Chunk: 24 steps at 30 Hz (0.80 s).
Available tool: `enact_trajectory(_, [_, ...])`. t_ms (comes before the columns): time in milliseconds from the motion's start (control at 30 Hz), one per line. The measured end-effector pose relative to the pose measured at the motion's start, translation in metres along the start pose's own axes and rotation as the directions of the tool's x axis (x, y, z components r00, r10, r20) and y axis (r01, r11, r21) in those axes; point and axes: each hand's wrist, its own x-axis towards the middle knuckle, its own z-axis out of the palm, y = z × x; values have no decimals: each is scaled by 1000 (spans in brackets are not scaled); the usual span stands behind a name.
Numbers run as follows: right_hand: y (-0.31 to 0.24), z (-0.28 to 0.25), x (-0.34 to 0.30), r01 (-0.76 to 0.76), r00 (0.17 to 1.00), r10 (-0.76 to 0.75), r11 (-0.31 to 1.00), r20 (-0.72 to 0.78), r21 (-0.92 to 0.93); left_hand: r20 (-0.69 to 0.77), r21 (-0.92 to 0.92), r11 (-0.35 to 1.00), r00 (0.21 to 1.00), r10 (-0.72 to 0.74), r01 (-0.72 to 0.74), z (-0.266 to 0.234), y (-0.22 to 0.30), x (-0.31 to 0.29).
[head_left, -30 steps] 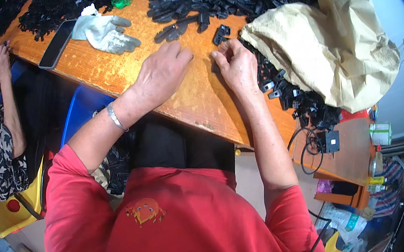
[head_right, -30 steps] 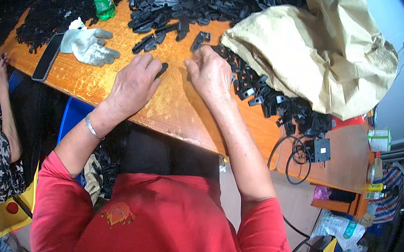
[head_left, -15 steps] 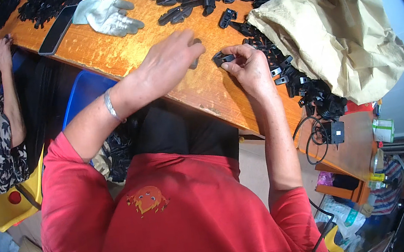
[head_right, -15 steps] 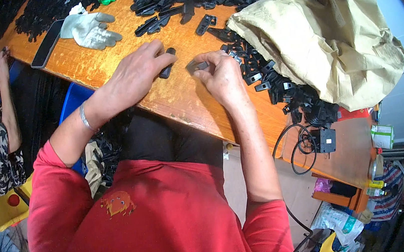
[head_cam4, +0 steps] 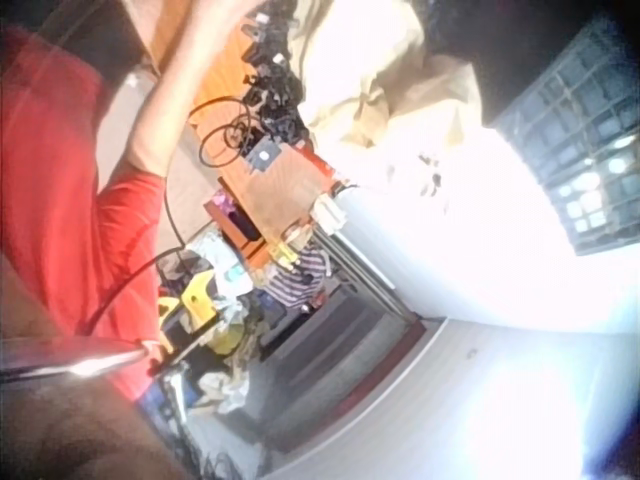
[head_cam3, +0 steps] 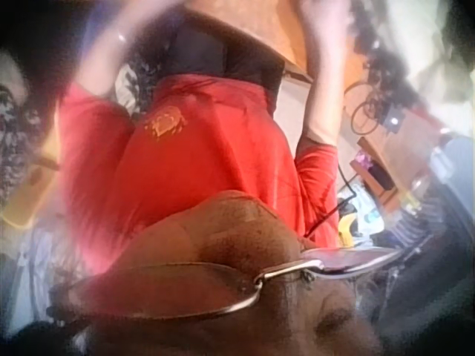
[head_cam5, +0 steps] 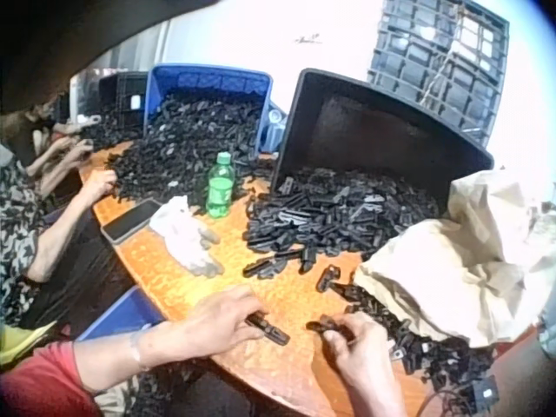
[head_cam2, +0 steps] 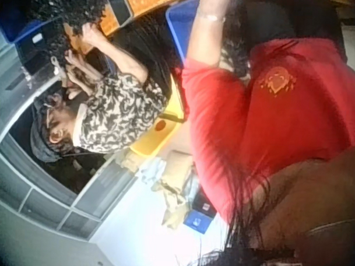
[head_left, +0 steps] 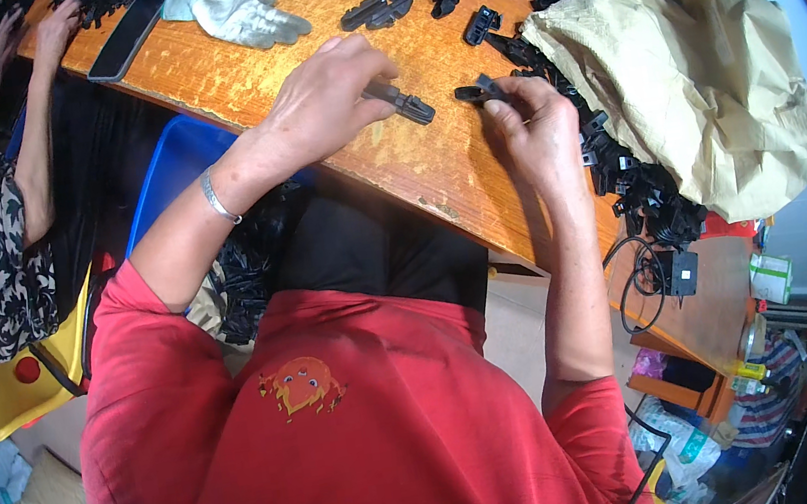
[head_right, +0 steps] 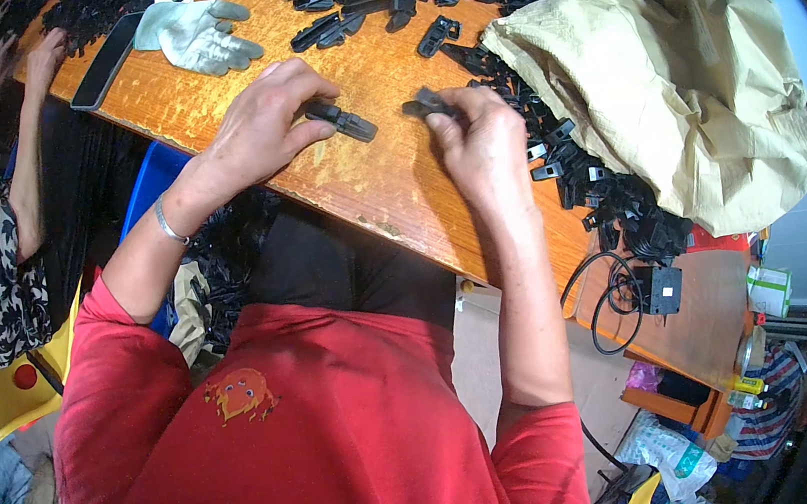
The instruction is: The person assembles plastic components by fitting and snapping small plastic pieces together by hand.
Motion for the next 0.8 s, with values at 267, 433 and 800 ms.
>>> enact_trajectory(267, [-38,28,-5,85,990,-80,996,112,-41,33,-22,999,999,-32,32,-2,-4,-2])
enact_trajectory(433, [-32,26,1,67,985,-60,997,163,-39,15,-49,999,1000,4,-4,1,-9,-2])
enact_trajectory(800, [-56,51,4,370,904,-367,928,217,27,283,7,993,952,-115,118,-59,-8,-12])
